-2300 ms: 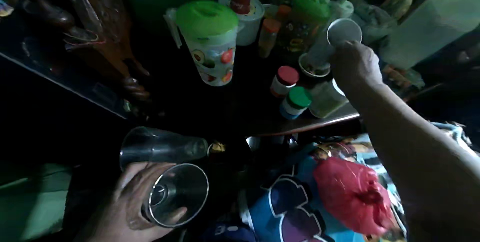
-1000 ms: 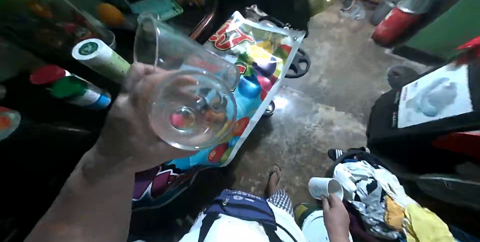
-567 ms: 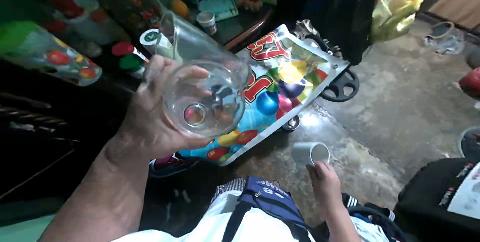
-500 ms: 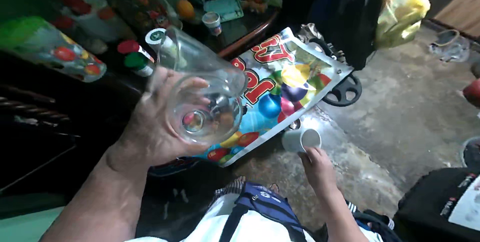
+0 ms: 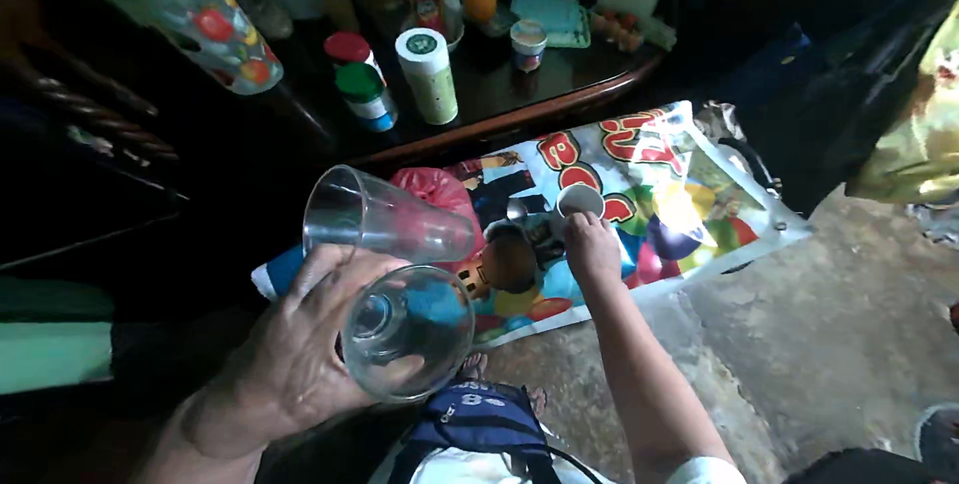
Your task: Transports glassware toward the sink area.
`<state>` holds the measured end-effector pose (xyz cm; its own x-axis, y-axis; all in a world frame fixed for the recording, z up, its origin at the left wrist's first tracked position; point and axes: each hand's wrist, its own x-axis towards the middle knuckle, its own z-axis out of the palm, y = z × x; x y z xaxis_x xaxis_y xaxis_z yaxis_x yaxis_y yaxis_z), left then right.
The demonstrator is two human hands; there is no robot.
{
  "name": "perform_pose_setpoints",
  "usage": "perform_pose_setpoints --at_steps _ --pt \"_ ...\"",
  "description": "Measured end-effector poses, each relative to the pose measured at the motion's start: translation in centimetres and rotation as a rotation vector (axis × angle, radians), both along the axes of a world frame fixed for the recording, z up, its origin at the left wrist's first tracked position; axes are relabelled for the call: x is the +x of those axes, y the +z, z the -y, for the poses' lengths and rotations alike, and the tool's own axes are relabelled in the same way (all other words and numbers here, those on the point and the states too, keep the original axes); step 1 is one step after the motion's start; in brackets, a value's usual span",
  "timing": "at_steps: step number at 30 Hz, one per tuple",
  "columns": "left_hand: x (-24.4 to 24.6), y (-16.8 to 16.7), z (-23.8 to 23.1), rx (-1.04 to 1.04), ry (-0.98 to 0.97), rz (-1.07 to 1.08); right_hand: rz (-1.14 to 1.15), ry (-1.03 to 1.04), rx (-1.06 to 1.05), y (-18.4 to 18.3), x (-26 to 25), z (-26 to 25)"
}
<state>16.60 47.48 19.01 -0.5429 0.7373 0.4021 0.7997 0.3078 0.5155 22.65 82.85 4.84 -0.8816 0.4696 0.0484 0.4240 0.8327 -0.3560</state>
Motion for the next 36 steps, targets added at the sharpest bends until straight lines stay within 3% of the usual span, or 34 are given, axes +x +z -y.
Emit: perform_pose_setpoints --at_steps 5,9,12,15,18,22,26,30,34,36 --pt "-1.9 -1.0 2.6 0.006 0.037 0.023 -0.138 0.032 0.018 -0.1 0.6 4.2" --pt "-2.7 -1.3 3.2 0.026 0.020 0.066 0.209 -0.034 -0.127 -2.1 -1.2 7.5" --pt "-3.3 -1.6 3.3 0.014 0.002 0.037 0.315 -0.127 -0.202 -2.1 -3.0 7.7" --pt "-3.5 -1.9 3.4 0.009 -0.009 0.059 0.361 -0.153 -0.270 -2.3 -3.3 8.0" --pt "-3.7 -2.4 3.4 0.010 -0.023 0.056 0.210 -0.114 -0.299 -1.0 -1.8 8.2" --pt "-4.0 -3.0 3.8 0.019 -0.030 0.056 -0.044 -0.168 -0.021 6.6 1.6 6.7" --pt "-4.2 -3.2 3.6 0.009 -0.043 0.035 0.214 -0.194 0.209 11.7 2.1 2.4" --pt "-4.3 -2.9 3.1 0.000 -0.098 0.075 0.391 -0.049 0.240 10.6 -0.6 0.6" --pt "-4.1 -1.9 3.0 -0.025 -0.142 0.150 0.390 0.050 0.364 8.2 -1.7 -0.7" --pt "-3.9 -1.5 3.2 -0.048 -0.149 0.172 0.333 0.085 0.331 7.6 -1.2 -0.4"
